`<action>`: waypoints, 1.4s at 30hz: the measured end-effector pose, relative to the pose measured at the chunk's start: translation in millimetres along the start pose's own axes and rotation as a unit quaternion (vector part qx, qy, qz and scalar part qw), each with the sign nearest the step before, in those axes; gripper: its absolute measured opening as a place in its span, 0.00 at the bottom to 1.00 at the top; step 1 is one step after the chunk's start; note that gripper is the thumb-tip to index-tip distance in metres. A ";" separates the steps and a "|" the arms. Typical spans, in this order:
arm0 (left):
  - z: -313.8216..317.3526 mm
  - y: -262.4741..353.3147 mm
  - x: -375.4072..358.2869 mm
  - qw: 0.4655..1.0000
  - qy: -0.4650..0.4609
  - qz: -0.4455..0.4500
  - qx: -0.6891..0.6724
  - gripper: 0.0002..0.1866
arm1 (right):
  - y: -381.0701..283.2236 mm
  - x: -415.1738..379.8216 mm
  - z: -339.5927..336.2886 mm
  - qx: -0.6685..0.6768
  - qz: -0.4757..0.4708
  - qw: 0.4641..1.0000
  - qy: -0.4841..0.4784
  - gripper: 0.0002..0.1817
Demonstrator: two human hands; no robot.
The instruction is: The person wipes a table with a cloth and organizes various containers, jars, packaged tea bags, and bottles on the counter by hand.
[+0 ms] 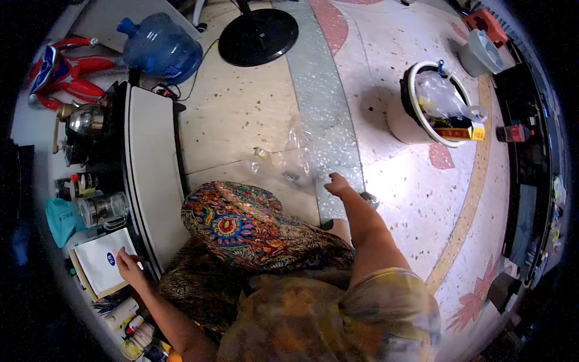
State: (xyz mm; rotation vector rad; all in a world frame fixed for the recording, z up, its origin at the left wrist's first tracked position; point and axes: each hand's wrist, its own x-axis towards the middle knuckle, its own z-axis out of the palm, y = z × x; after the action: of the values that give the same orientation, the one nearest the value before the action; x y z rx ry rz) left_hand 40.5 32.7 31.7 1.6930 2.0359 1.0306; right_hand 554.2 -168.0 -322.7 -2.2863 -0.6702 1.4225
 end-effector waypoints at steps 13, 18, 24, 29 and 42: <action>-35.3 18.2 -71.1 0.997 0.008 -0.043 -0.065 0.12 | -72.8 66.8 87.7 0.232 0.102 0.948 0.194 0.40; -30.8 15.6 -71.6 0.998 0.018 -0.021 -0.060 0.11 | -93.2 29.2 45.2 0.404 0.090 0.908 0.061 0.13; -8.6 60.2 -65.0 0.999 0.028 0.033 -0.009 0.09 | -159.2 -27.2 -21.7 0.375 -0.094 0.919 0.085 0.08; 22.8 66.3 -53.2 0.996 -0.043 0.068 -0.028 0.10 | -244.7 -81.4 -54.4 0.322 -0.274 0.906 0.006 0.09; 67.8 167.2 -35.0 0.948 -0.163 0.096 -0.255 0.54 | -428.7 -219.3 8.3 0.152 -0.734 0.605 -0.268 0.10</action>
State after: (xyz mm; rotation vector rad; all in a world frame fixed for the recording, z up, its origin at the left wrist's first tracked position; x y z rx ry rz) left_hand 214.2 30.4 91.4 1.6568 1.2796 1.1253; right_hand 377.4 59.7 63.2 -0.3628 -1.6888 1.0089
